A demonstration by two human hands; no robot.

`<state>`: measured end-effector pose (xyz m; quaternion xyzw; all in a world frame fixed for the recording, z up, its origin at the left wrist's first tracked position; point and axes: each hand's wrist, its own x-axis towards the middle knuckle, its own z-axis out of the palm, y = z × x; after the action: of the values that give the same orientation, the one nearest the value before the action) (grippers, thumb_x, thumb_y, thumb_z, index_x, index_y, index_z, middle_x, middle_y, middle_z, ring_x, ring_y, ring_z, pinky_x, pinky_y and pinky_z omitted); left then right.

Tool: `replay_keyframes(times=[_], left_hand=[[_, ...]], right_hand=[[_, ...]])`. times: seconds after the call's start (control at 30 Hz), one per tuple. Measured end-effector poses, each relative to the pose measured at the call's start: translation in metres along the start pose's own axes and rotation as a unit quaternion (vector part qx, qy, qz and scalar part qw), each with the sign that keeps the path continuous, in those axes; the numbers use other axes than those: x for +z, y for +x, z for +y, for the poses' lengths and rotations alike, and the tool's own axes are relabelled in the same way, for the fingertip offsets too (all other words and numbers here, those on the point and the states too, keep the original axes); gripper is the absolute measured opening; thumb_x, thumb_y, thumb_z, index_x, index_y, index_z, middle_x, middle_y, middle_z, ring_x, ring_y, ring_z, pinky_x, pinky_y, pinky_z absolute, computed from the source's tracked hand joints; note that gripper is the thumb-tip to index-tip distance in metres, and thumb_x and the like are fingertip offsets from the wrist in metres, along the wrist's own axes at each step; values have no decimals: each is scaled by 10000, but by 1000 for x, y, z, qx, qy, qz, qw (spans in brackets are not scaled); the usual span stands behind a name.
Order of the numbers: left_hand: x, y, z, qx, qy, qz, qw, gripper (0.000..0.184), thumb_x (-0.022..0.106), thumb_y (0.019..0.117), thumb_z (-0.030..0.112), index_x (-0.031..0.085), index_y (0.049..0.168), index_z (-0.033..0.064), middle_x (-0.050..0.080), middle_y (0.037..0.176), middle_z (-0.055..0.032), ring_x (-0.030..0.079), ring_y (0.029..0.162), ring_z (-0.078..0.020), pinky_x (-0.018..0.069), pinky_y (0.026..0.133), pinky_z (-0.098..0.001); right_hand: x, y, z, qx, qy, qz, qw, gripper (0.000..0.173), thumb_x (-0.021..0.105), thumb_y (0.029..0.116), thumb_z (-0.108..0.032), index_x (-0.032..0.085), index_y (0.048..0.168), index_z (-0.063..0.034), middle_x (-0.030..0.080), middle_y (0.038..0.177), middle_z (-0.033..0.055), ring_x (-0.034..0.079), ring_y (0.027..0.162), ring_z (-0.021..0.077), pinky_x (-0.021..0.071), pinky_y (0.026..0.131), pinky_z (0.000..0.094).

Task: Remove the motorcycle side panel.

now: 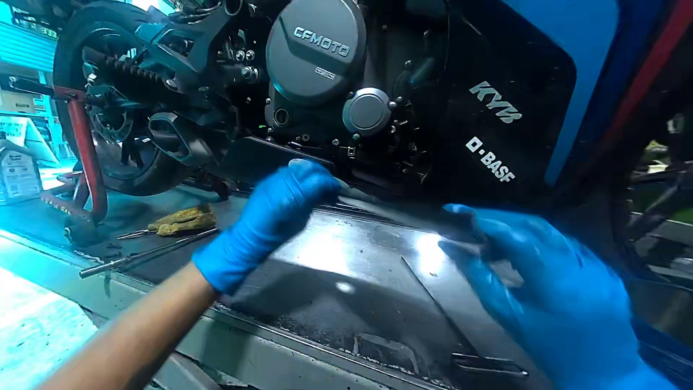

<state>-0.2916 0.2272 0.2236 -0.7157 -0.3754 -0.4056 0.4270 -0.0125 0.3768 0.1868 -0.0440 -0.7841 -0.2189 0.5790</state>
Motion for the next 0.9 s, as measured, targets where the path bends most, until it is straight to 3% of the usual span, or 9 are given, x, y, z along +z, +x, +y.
replay_keyframes(times=[0.07, 0.17, 0.33, 0.53, 0.63, 0.73, 0.83, 0.9], left_hand=[[-16, 20, -29, -35, -23, -7, 999, 112, 685, 926, 29, 742, 1016, -3, 702, 1005, -120, 670, 979, -158, 550, 912, -292], [-33, 43, -65, -125, -30, -70, 989, 164, 713, 920, 72, 731, 1059, -12, 697, 1038, -121, 654, 981, -128, 526, 913, -290], [-44, 60, -84, -187, -40, -149, 970, 162, 683, 950, 69, 733, 1095, 18, 710, 1063, -91, 651, 998, -104, 509, 940, -310], [-47, 70, -79, -189, -64, -177, 964, 187, 688, 961, 103, 734, 1133, 42, 727, 996, -43, 652, 885, -32, 527, 855, -248], [-42, 69, -80, -190, -28, -201, 961, 162, 696, 956, 129, 752, 1093, 64, 725, 992, -51, 650, 899, -76, 511, 848, -293], [-42, 70, -83, -134, 19, -210, 968, 177, 702, 947, 134, 767, 1088, 48, 710, 1057, -127, 652, 1026, -203, 489, 952, -391], [-42, 61, -85, -82, 53, -200, 975, 150, 704, 935, 134, 783, 1047, 73, 716, 1018, -123, 672, 997, -237, 514, 914, -435], [-38, 50, -86, -67, 74, -175, 979, 145, 700, 935, 128, 788, 1042, 86, 728, 1029, -121, 690, 995, -258, 532, 896, -468]], right_hand=[[13, 44, -1, -18, -7, 20, 1000, 257, 578, 991, -225, 692, 1119, -34, 720, 1050, 187, 704, 887, 352, 543, 709, 519], [30, 86, 9, 45, 48, -37, 997, 304, 617, 1006, -245, 687, 1123, 26, 700, 1046, 239, 697, 907, 415, 528, 747, 622], [41, 103, 17, 156, 113, -98, 976, 255, 662, 998, -302, 690, 1117, -78, 695, 883, 137, 664, 760, 302, 491, 658, 575], [21, 107, 20, 178, 128, -110, 969, 211, 672, 987, -316, 694, 1101, -139, 694, 871, 42, 652, 729, 148, 531, 670, 429], [28, 106, 24, 196, 106, -126, 967, 222, 671, 989, -329, 704, 1085, -131, 693, 861, 80, 654, 739, 217, 502, 661, 516], [34, 101, 24, 191, 73, -116, 972, 283, 646, 1001, -349, 682, 1106, -89, 684, 913, 139, 657, 799, 297, 486, 683, 578], [47, 87, 25, 117, 43, -80, 989, 300, 658, 975, -274, 685, 1049, 15, 658, 1069, 220, 646, 975, 382, 493, 811, 611], [56, 77, 22, 93, 31, -57, 994, 286, 661, 964, -242, 689, 1033, 35, 650, 1094, 247, 644, 1005, 414, 492, 825, 617]])
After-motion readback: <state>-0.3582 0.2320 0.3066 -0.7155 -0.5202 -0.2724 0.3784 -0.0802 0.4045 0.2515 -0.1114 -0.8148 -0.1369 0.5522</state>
